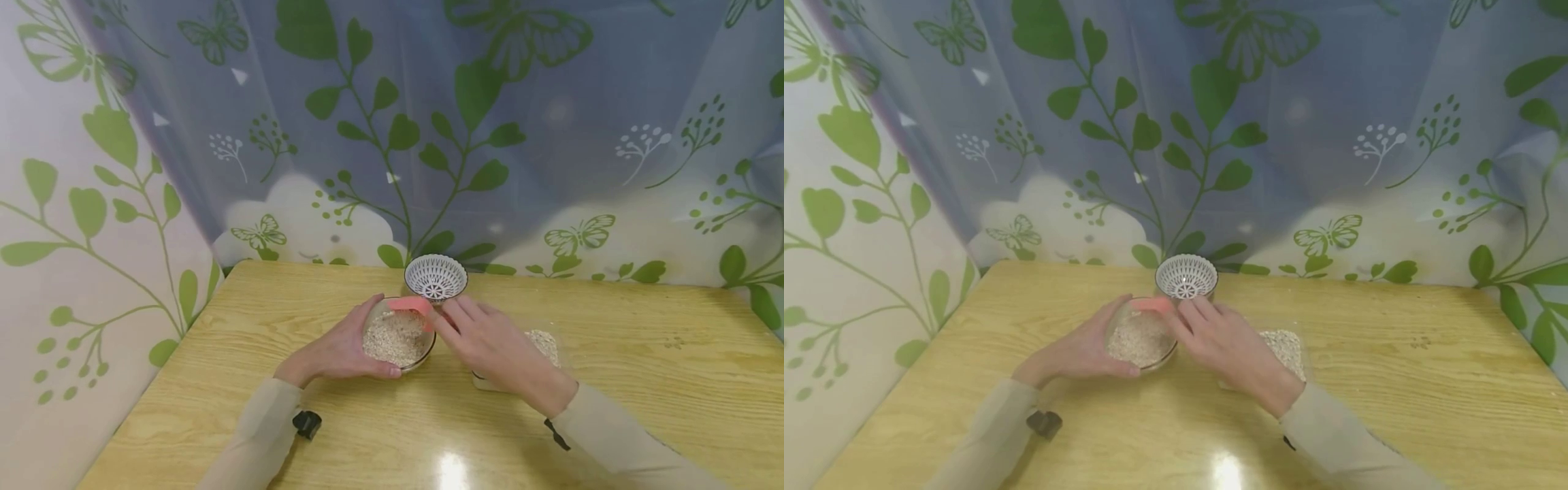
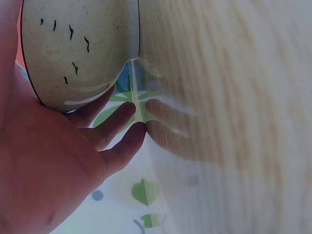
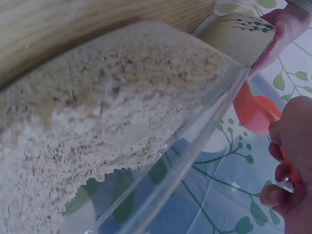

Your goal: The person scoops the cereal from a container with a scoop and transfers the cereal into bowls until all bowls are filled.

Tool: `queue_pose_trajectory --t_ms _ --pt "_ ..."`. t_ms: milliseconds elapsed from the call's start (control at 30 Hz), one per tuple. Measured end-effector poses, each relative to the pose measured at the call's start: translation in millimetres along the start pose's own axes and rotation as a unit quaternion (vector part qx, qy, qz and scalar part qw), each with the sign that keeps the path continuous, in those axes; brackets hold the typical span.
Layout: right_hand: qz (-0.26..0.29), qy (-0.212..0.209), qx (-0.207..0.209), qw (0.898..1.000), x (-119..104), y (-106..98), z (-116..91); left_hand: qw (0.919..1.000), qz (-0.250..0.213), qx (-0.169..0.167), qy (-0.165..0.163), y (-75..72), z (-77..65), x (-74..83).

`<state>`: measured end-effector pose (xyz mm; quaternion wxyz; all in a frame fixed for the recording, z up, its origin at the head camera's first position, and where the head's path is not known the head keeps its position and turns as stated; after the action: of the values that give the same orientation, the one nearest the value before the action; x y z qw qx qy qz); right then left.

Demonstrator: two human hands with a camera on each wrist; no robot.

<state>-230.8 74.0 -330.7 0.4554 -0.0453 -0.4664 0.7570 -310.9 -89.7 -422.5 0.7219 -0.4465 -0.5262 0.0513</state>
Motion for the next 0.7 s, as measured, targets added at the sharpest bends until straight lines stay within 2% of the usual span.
queue_pose_trajectory --t_ms 167,300,500,700 --pt "-0.027 -0.004 0.019 0.999 0 -4 -1 1.0000 0.000 0.002 0.001 -0.7 -0.5 0.4" --pt "-0.039 -0.009 0.039 0.998 0 -7 -3 0.9998 0.020 -0.001 -0.007 -0.9 -1.1 0.6" --pt "-0.058 -0.035 0.049 0.997 -4 -6 -6 0.9986 0.051 -0.004 -0.010 -2.1 -0.7 0.8" --pt "-0.072 -0.066 0.062 0.993 -11 -2 -8 0.9990 0.045 -0.004 -0.006 -3.2 -0.9 2.7"
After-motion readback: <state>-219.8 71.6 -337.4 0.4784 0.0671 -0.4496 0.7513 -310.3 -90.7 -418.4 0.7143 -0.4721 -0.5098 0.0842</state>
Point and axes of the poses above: each hand's wrist, its own z-axis towards the middle knuckle, its own y-axis out of the palm, x = y × z, the point moved 9 cm from there along z, towards the middle knuckle, and after that the axes turned 10 degrees about y, right-handed, at the moved point
